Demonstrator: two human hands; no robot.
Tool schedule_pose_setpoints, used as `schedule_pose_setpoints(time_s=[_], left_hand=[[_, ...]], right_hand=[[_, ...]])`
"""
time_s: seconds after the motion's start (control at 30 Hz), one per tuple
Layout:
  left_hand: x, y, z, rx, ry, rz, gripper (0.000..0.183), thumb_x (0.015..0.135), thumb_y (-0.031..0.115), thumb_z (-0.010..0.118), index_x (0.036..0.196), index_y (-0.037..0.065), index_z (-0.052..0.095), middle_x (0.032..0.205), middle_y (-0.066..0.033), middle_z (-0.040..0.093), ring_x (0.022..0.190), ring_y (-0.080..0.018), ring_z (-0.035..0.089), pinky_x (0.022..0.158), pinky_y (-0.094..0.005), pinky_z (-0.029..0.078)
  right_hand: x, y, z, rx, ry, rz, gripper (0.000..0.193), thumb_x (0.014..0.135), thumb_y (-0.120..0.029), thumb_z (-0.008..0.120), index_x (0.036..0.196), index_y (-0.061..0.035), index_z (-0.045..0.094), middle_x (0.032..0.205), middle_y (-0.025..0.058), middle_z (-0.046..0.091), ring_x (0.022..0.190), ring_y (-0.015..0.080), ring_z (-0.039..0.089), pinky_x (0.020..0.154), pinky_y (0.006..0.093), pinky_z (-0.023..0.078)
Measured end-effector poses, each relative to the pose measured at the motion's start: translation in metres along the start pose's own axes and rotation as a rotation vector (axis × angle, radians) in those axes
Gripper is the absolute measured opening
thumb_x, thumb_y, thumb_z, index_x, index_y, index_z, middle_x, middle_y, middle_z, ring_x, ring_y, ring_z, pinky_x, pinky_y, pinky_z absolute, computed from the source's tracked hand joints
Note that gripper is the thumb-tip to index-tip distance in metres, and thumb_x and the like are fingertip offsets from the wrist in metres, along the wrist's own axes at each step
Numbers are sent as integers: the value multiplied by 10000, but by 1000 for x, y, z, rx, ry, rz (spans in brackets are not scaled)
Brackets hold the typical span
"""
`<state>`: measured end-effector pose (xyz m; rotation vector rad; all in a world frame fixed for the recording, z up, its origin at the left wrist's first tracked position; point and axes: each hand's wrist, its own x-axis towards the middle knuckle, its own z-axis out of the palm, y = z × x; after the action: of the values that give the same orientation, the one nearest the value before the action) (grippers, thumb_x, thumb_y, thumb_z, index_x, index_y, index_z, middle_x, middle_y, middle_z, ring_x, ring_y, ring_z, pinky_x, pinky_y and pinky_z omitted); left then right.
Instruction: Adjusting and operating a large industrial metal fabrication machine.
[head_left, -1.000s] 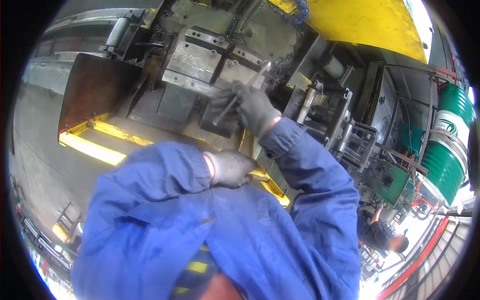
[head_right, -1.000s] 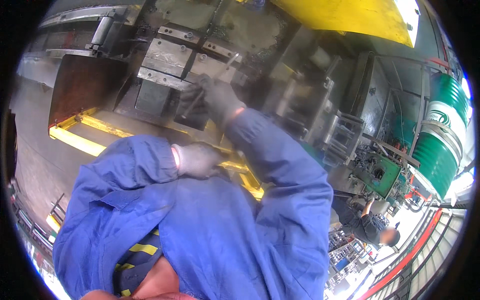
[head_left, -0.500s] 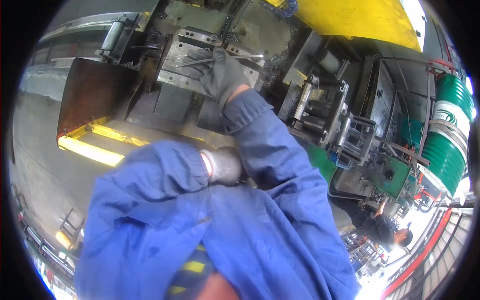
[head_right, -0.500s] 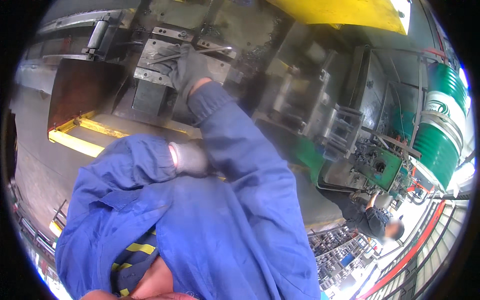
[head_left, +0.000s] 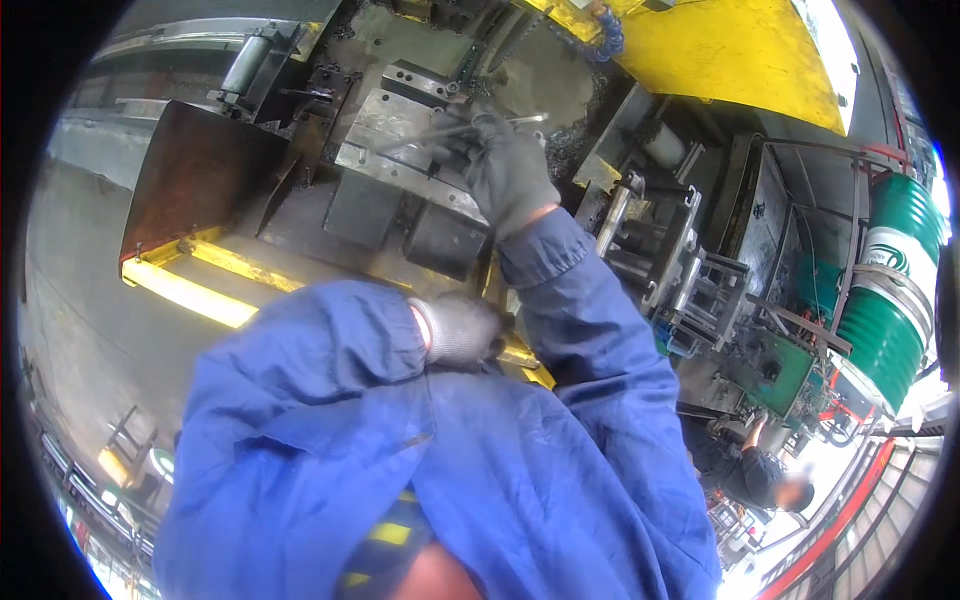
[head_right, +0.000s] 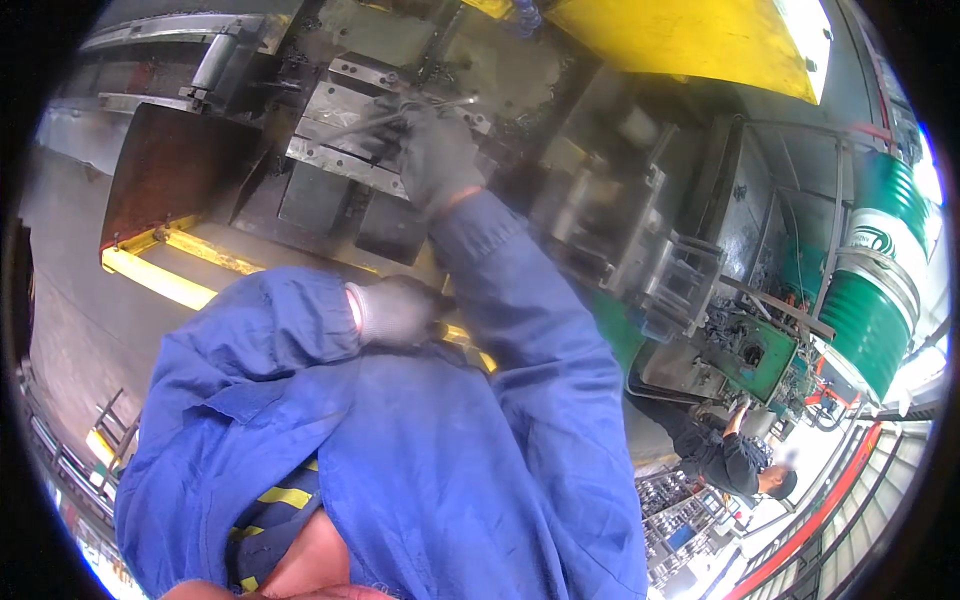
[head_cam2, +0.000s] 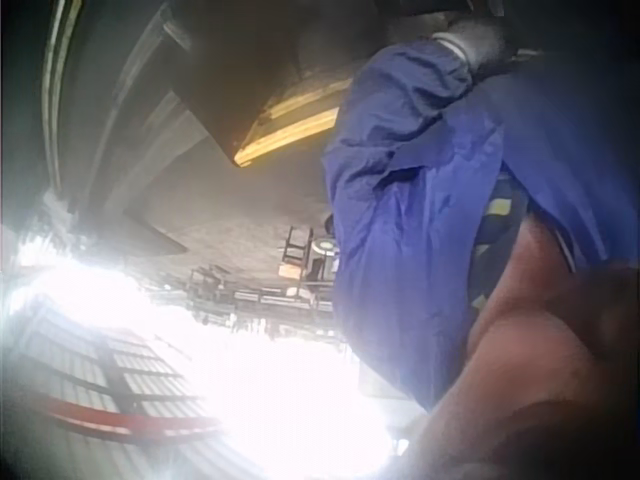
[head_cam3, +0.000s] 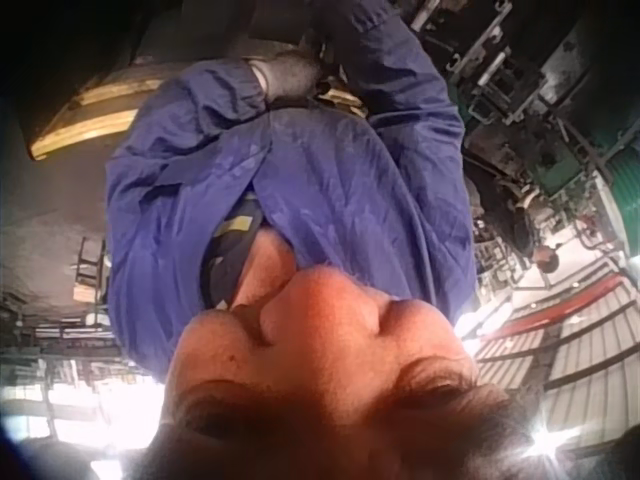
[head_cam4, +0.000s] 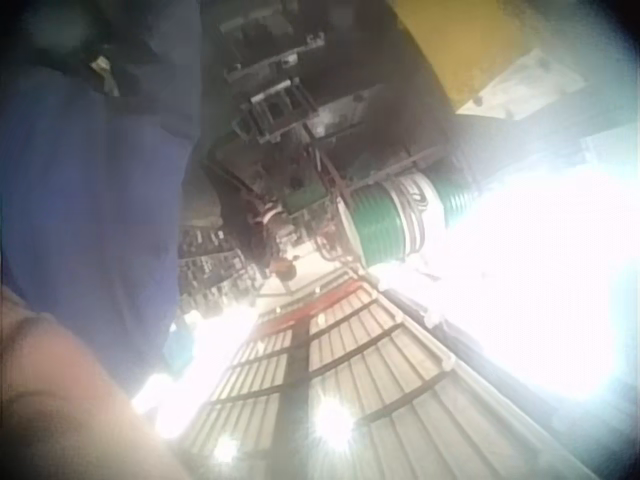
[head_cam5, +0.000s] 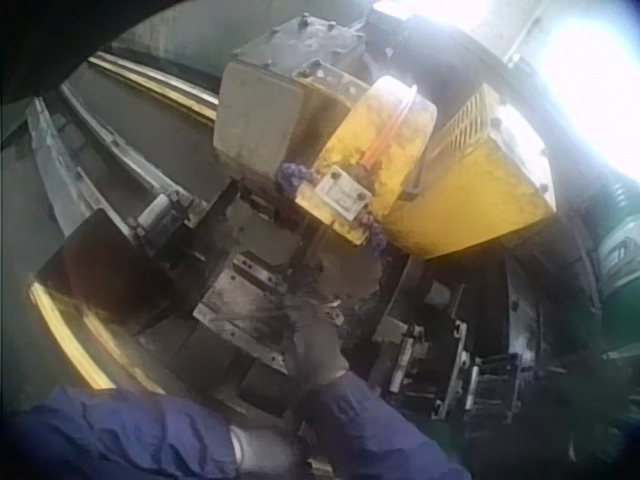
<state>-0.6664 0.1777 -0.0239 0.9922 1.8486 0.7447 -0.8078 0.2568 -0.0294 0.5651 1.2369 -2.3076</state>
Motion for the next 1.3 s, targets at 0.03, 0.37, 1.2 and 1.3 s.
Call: schedule_pose_setpoints(time_s=[0.03, 0.37, 1.2, 1.3], left_hand=[[-1, -3, 2, 4, 15, 5, 383, 867, 269, 572, 1198, 78, 562, 1034, -170, 680, 892, -347, 651, 774, -419, 504], [-3, -1, 7, -25, 98, 28, 273, 869, 274, 580, 1044, 65, 583, 966, -174, 668, 891, -359, 641, 772, -444, 495], [2, -10, 13, -28, 115, 40, 259, 883, 260, 572, 1015, 37, 582, 976, -153, 679, 912, -341, 654, 819, -429, 501], [4, -12, 17, -21, 127, 50, 260, 882, 264, 585, 1016, 42, 582, 975, -149, 680, 913, -335, 656, 820, -425, 501]], right_hand=[[-24, -17, 22, -64, -53, 27, 260, 981, -84, 445, 1203, 35, 507, 1023, 208, 628, 800, 259, 665, 737, 360, 587], [-74, -122, -58, -1674, -125, -190, 333, 949, -84, 532, 1280, -60, 559, 1005, 120, 666, 807, 226, 659, 723, 338, 558], [0, -141, -95, -2003, -343, -604, 216, 858, -116, 648, 1067, -127, 698, 904, 57, 706, 777, 236, 650, 727, 325, 521], [6, -150, -87, -2111, -513, -631, 227, 912, -248, 608, 1062, -103, 696, 948, 93, 699, 791, 285, 632, 733, 369, 509]])
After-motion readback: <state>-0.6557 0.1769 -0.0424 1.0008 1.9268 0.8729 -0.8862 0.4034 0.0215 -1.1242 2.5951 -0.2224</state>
